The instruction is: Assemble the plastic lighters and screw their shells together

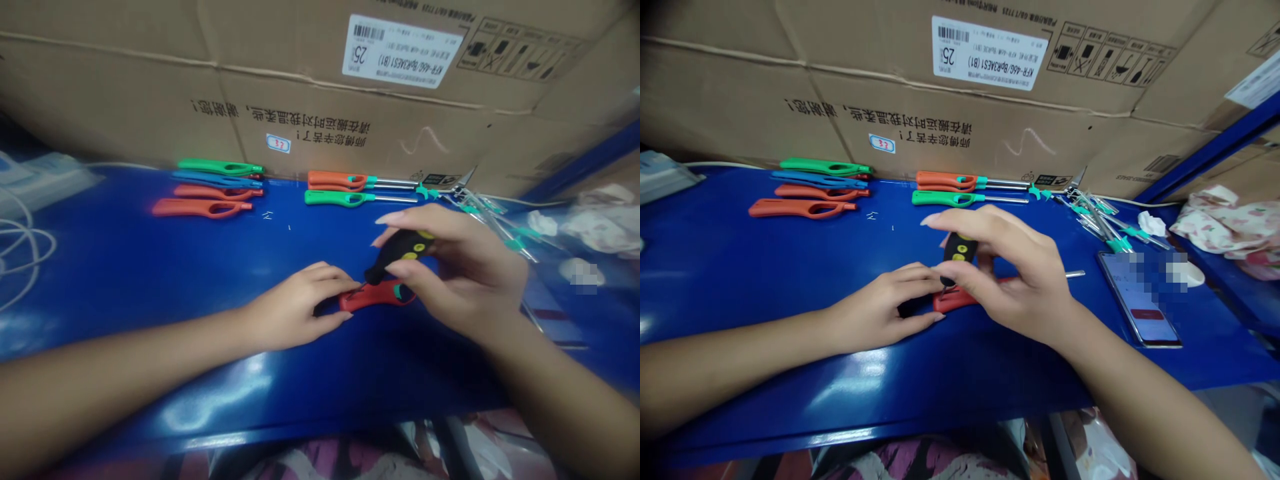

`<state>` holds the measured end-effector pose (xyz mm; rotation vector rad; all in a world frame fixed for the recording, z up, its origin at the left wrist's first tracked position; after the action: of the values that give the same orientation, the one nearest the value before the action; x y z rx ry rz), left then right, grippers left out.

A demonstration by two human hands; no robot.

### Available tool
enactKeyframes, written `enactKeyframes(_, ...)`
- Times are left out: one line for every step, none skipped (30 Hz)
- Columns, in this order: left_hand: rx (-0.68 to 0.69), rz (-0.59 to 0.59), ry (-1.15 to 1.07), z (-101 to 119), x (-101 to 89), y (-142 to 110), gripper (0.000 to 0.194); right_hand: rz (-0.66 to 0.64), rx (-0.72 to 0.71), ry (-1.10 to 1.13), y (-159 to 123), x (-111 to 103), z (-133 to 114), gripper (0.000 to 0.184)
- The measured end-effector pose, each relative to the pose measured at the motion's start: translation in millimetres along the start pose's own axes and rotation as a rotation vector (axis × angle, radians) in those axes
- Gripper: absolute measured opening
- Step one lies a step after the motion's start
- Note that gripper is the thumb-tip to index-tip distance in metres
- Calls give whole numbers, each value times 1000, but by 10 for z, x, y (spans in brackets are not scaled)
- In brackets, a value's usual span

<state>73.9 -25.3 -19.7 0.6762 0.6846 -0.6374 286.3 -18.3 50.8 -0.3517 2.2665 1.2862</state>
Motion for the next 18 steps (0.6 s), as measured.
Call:
enactKeyframes(3, 0, -3, 0, 0, 1, 33, 29, -72, -60, 1, -7, -6, 35)
enactKeyframes(3, 0, -7, 1, 0, 2, 34, 42, -121, -112, -3, -12, -12, 35)
enactKeyframes(1, 2, -10, 1, -1, 3, 34, 38, -130, -134, -10, -15, -19, 34)
enactKeyframes(-2, 5, -12, 1, -2, 4, 34, 18, -94, -114, -18, -14, -25, 34)
enactKeyframes(-6, 6, -11, 1, -3, 4, 32, -13, -26, -57, -27, -10, -28, 36)
enactKeyframes(-11, 5, -8, 0, -3, 4, 30, -50, 52, 21, -35, -2, -31, 40)
enactKeyframes(-14, 5, -4, 0, -2, 4, 29, -86, 120, 96, -41, 8, -32, 42)
enactKeyframes(-14, 4, 0, -1, -2, 3, 28, -116, 161, 150, -42, 19, -32, 43)
enactKeyframes(-11, 3, 2, -2, -1, 3, 28, -130, 169, 174, -39, 28, -29, 42)
enactKeyframes(-8, 3, 1, -3, 0, 3, 28, -119, 143, 167, -32, 33, -25, 40)
enactKeyframes(-5, 2, 0, -3, 1, 2, 30, -81, 88, 132, -23, 34, -19, 38)
enactKeyframes(-1, 2, -1, -3, 1, 2, 32, -27, 19, 78, -16, 32, -12, 36)
enactKeyframes(2, 1, -1, -3, 2, 2, 33, 20, -55, 13, -11, 30, -7, 35)
enactKeyframes(3, -2, -1, -3, 2, 2, 34, 44, -113, -48, -11, 30, -3, 35)
enactKeyframes(3, -4, 0, -3, 2, 2, 35, 46, -137, -86, -14, 33, 1, 34)
enactKeyframes(1, -6, 1, -2, 2, 1, 34, 27, -111, -88, -19, 38, 7, 33)
enactKeyframes(-1, -8, 2, -2, 2, 1, 33, -9, -49, -47, -26, 46, 13, 33)
enactKeyframes(-3, -10, 3, -2, 2, 0, 32, -44, 29, 27, -32, 55, 19, 36)
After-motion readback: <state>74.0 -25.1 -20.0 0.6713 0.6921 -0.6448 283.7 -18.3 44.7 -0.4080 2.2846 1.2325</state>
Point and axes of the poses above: each hand's wrist, its own y-axis towards the middle knuckle, its own x-axis out of the palm, z = x × y, the point moved 1 cm from there along y, towards the middle knuckle, and after that the axes turned 6 degrees about y, right-handed, at the moved point
